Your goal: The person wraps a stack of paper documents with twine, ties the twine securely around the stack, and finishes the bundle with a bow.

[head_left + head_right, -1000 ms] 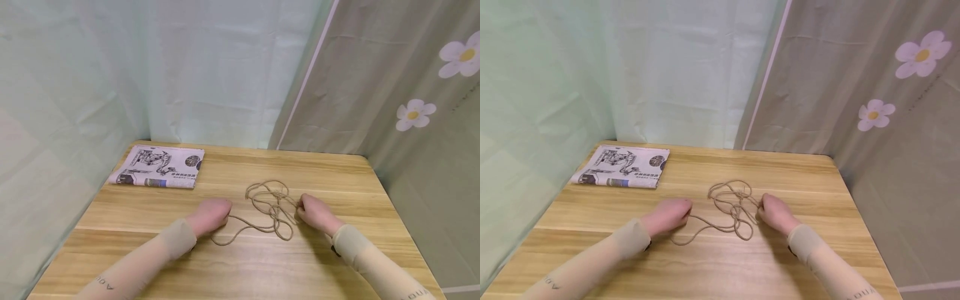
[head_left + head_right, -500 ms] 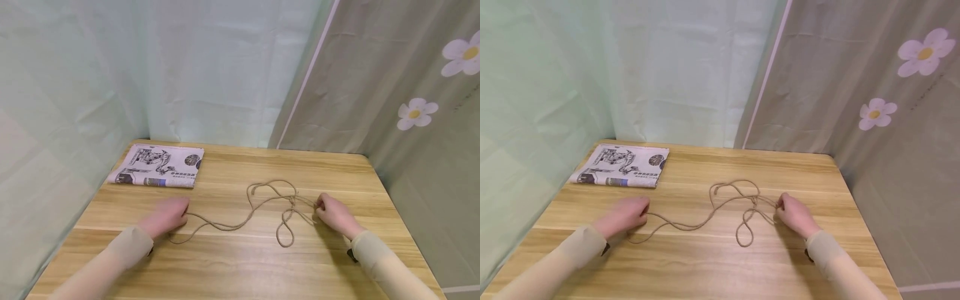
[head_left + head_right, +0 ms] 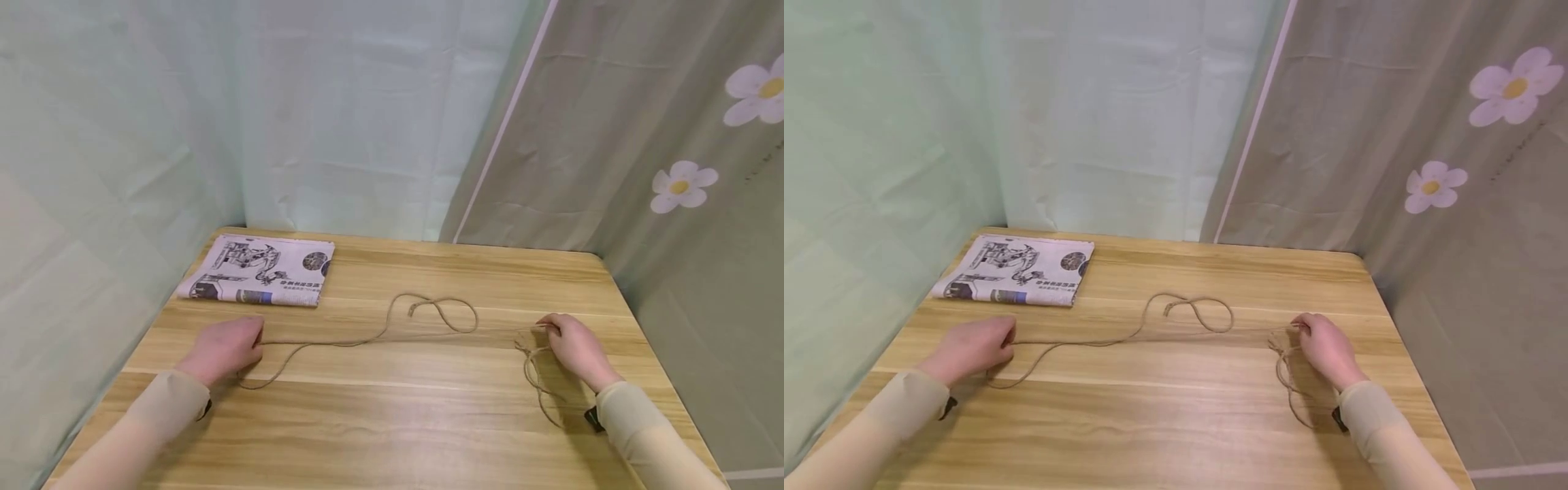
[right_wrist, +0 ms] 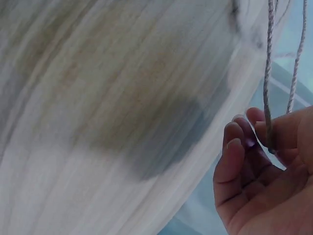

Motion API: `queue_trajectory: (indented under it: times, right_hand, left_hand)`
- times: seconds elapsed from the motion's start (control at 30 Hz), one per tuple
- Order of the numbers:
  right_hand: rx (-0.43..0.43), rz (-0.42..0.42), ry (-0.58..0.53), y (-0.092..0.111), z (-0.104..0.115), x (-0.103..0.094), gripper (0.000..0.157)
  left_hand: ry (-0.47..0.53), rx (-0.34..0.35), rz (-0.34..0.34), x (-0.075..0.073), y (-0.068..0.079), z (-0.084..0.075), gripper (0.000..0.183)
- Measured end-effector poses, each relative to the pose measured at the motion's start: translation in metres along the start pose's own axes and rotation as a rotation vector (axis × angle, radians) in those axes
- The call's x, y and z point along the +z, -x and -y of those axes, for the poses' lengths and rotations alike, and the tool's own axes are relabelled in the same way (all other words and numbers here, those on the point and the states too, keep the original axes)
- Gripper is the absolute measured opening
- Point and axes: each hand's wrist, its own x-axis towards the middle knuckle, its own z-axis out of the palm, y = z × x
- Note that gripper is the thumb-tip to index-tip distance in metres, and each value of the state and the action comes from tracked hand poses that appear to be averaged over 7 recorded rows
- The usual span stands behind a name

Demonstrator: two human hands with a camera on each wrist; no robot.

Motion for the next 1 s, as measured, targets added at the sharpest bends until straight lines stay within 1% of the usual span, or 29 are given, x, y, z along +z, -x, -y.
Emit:
queue_trajectory:
  times: [0.07, 0.13, 0.2, 0.27, 0.33, 0.4, 0.43, 0.5, 0.53, 0.6, 0.63, 0.73, 0.8, 0.9, 1.0]
  right_hand:
    - [-0.016, 0.01, 0.004, 0.0, 0.0, 0.0, 0.027]
    - [-0.024, 0.031, 0.01, 0.0, 0.001, 0.0, 0.034]
    - [-0.039, 0.042, 0.017, 0.0, 0.005, 0.001, 0.043]
    - [-0.068, 0.028, 0.03, -0.002, 0.011, 0.004, 0.048]
    - [-0.11, 0.004, 0.035, -0.005, 0.019, 0.009, 0.045]
    - [-0.177, -0.018, 0.051, -0.009, 0.027, 0.015, 0.037]
    - [-0.21, -0.025, 0.065, -0.011, 0.031, 0.018, 0.033]
    - [-0.268, -0.027, 0.089, -0.014, 0.038, 0.025, 0.024]
    - [-0.285, -0.023, 0.101, -0.015, 0.041, 0.028, 0.021]
    - [-0.304, -0.011, 0.114, -0.017, 0.046, 0.034, 0.016]
    - [-0.306, -0.004, 0.113, -0.018, 0.048, 0.036, 0.015]
    - [-0.298, 0.012, 0.084, -0.018, 0.053, 0.041, 0.012]
    - [-0.3, 0.018, 0.056, -0.017, 0.055, 0.043, 0.01]
    - [-0.297, 0.024, 0.027, -0.016, 0.055, 0.046, 0.009]
    - [-0.297, 0.023, 0.019, -0.015, 0.054, 0.047, 0.009]
  left_hand:
    - [0.005, -0.009, 0.022, -0.004, -0.002, -0.005, 0.018]
    - [0.009, -0.002, 0.037, -0.009, -0.007, -0.015, 0.014]
    - [0.015, 0.013, 0.04, -0.013, -0.016, -0.03, 0.008]
    - [0.041, 0.048, 0.039, -0.016, -0.028, -0.05, 0.015]
    - [0.063, 0.112, 0.035, -0.016, -0.043, -0.073, 0.027]
    - [0.071, 0.182, 0.035, -0.014, -0.058, -0.097, 0.037]
    - [0.074, 0.213, 0.037, -0.013, -0.065, -0.108, 0.038]
    - [0.063, 0.263, 0.019, -0.008, -0.08, -0.128, 0.034]
    - [0.066, 0.266, 0.015, -0.006, -0.087, -0.136, 0.029]
    - [0.093, 0.235, 0.022, -0.001, -0.101, -0.149, 0.018]
    - [0.112, 0.211, 0.029, 0.002, -0.107, -0.154, 0.018]
    - [0.152, 0.126, 0.082, 0.01, -0.123, -0.16, 0.028]
    - [0.16, 0.097, 0.104, 0.015, -0.131, -0.161, 0.028]
    - [0.146, 0.081, 0.113, 0.017, -0.138, -0.16, 0.021]
    - [0.13, 0.096, 0.107, 0.014, -0.137, -0.155, 0.016]
